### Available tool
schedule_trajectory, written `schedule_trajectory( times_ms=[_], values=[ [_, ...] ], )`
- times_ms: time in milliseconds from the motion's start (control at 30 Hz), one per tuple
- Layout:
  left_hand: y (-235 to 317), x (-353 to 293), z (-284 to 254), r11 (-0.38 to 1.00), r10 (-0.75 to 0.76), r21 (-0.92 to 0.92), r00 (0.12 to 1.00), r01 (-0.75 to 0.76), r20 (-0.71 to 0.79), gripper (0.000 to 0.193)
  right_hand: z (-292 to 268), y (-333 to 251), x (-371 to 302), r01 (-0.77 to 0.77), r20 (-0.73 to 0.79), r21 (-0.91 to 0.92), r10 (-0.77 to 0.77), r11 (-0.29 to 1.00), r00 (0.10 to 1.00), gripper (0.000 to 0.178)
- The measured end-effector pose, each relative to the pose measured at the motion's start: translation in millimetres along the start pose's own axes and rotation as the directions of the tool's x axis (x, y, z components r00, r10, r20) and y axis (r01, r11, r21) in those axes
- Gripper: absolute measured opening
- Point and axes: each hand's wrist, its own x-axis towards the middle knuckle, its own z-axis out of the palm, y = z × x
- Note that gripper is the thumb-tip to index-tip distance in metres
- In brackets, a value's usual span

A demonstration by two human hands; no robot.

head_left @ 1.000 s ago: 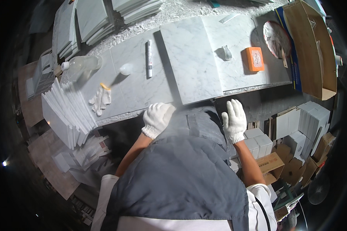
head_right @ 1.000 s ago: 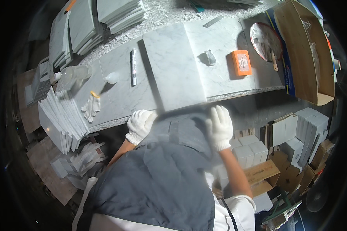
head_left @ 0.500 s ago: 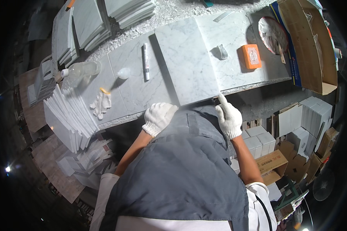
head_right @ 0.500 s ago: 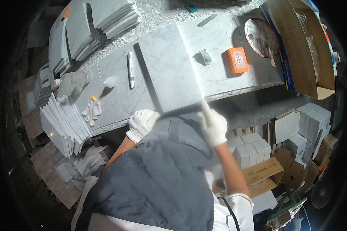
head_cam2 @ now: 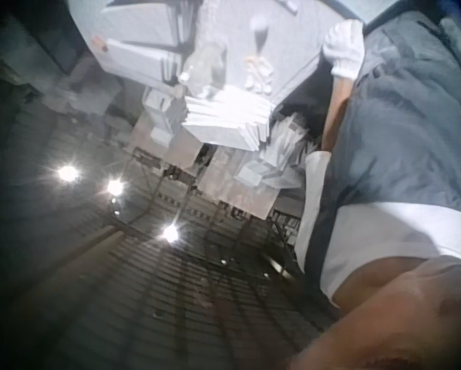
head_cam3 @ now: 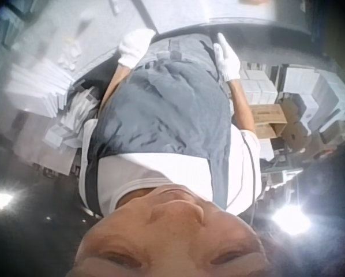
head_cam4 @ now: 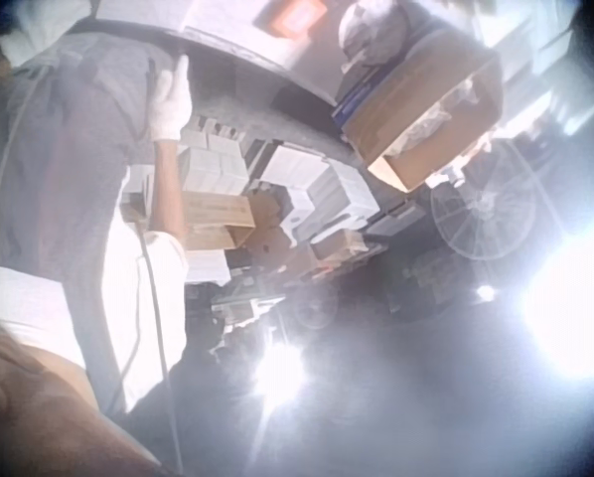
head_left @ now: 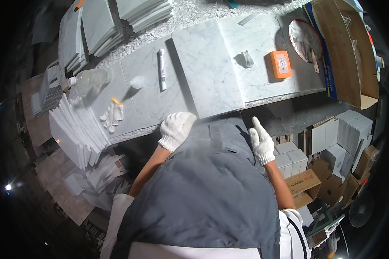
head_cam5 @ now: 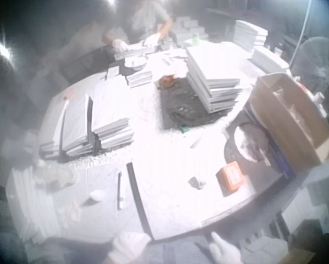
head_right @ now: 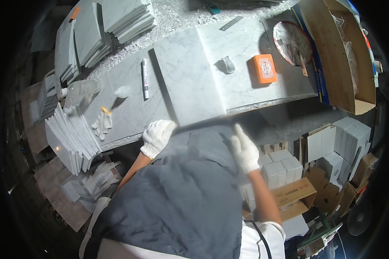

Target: The person repeatedly picks up rectangular stone tiles, scrapes their edges with a metal tool, and stacks them on a workbench. The person also wipes the tile surfaces and the workbench with a cloth. The person wears white gloves throughout.

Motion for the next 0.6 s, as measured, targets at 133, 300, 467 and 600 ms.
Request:
schedule_trajectory(
  times_ms=[133,300,467,600],
  values=[
    [13.9,14.7,-6.8,0.989,-0.146,0.003,0.989,0.146,0.011,0.026,20.3,8.4,17.8,-0.287,0.158,0.409,0.242,0.866,0.957,0.047],
    [16.6,27.5,-9.2,0.960,-0.281,0.067,0.945,0.273,0.169,0.026,36.0,3.6,42.8,-0.263,0.233,0.402,0.180,0.877,0.956,0.042],
    [-3.2,3.5,-11.2,0.977,-0.200,0.134,0.933,0.166,0.299,0.029,33.5,-2.2,70.2,-0.357,0.378,0.285,0.238,0.890,0.895,0.040],
    [-32.4,-46.7,-17.8,0.929,-0.360,0.269,0.786,0.254,0.503,0.034,17.6,4.5,68.6,-0.297,0.356,0.288,0.186,0.910,0.916,0.041]
  ],
)
